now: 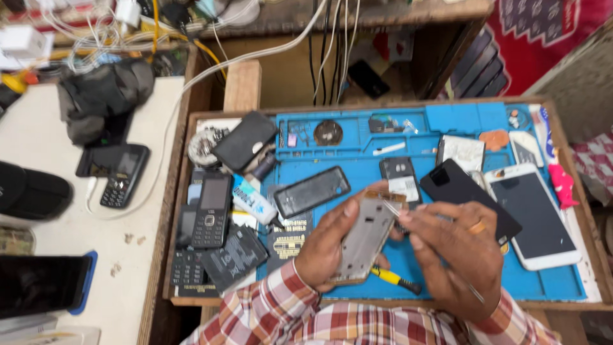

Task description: The person uses a metal pick tool to scrape residue from the interior frame of a disassembled smartphone. They briefly handle a separate black smartphone screen assembly, then resume scraping the frame edges and corners.

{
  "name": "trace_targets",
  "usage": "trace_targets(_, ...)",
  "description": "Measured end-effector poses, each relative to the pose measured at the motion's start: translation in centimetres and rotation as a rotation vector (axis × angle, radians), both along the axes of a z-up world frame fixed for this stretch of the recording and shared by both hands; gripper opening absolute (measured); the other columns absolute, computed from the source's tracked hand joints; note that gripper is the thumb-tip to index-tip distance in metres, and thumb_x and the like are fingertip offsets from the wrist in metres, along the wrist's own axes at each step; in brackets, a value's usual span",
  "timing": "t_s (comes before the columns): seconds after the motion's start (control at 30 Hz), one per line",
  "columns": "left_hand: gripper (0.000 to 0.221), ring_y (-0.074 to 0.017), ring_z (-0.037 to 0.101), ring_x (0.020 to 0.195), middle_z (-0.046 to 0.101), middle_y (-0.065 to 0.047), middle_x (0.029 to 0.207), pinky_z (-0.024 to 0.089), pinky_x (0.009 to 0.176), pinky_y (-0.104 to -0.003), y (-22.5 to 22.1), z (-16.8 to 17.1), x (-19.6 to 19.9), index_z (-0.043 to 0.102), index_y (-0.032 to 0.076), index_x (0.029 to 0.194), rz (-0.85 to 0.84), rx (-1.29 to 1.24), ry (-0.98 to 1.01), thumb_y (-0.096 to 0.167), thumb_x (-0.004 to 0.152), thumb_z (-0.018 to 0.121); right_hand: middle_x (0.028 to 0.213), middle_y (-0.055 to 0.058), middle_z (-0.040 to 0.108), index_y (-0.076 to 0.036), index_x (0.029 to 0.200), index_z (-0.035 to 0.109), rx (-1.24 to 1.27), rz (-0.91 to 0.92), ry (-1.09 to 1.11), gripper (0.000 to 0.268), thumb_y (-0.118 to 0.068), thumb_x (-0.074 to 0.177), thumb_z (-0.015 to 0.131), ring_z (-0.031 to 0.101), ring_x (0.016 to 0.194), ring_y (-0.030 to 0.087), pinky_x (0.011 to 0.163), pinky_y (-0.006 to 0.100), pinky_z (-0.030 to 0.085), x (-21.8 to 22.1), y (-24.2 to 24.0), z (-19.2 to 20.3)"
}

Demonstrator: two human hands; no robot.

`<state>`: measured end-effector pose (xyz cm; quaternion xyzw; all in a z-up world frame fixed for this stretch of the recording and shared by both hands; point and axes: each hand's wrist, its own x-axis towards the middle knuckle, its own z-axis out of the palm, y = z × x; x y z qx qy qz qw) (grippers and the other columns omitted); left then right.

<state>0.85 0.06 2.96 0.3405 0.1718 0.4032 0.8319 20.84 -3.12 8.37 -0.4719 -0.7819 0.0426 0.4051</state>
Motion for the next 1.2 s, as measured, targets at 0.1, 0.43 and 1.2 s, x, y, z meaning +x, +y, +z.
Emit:
trace_targets(0.1, 0.075, -0.0266, 0.061, 0.121, 0.052, -0.018, 0.15, 0.063, 0.085, -0.038, 0.1, -0.5, -0.2, 0.025, 0.005, 0.167, 0.032, 0.012, -0.002, 0.053, 0.111, 0.036, 0.102, 0.009, 0.076, -0.004, 0.114, 0.073, -0.035, 0.005, 0.003, 0.027, 0.001, 0.088, 0.069, 0.07, 0.097, 0.021, 0.092, 0.037, 0.039, 0.6, 0.2, -0.3)
trace_targets(0.43, 0.076, -0.0285, 0.061, 0.125, 0.051, -0.019, 0.151, 0.064, 0.085, -0.04, 0.2, -0.3, 0.0, 0.025, 0.006, 0.168, 0.031, 0.049, 0.017, 0.054, 0.111, 0.036, 0.11, 0.009, 0.076, -0.005, 0.117, 0.072, -0.073, 0.032, 0.062, 0.021, -0.002, 0.096, 0.068, 0.071, 0.105, 0.021, 0.096, 0.034, 0.041, 1.5, 0.0, -0.8)
trace_targets(1.2, 0.076, -0.0271, 0.058, 0.132, 0.05, -0.016, 0.154, 0.064, 0.091, -0.042, 0.4, -0.9, -0.3, 0.024, 0.009, 0.168, 0.054, 0.079, 0.04, 0.055, 0.11, 0.04, 0.107, 0.012, 0.075, -0.003, 0.116, 0.074, -0.062, -0.042, -0.017, 0.019, -0.003, 0.098, 0.066, 0.069, 0.105, 0.023, 0.095, 0.035, 0.039, 1.2, 0.5, -1.1)
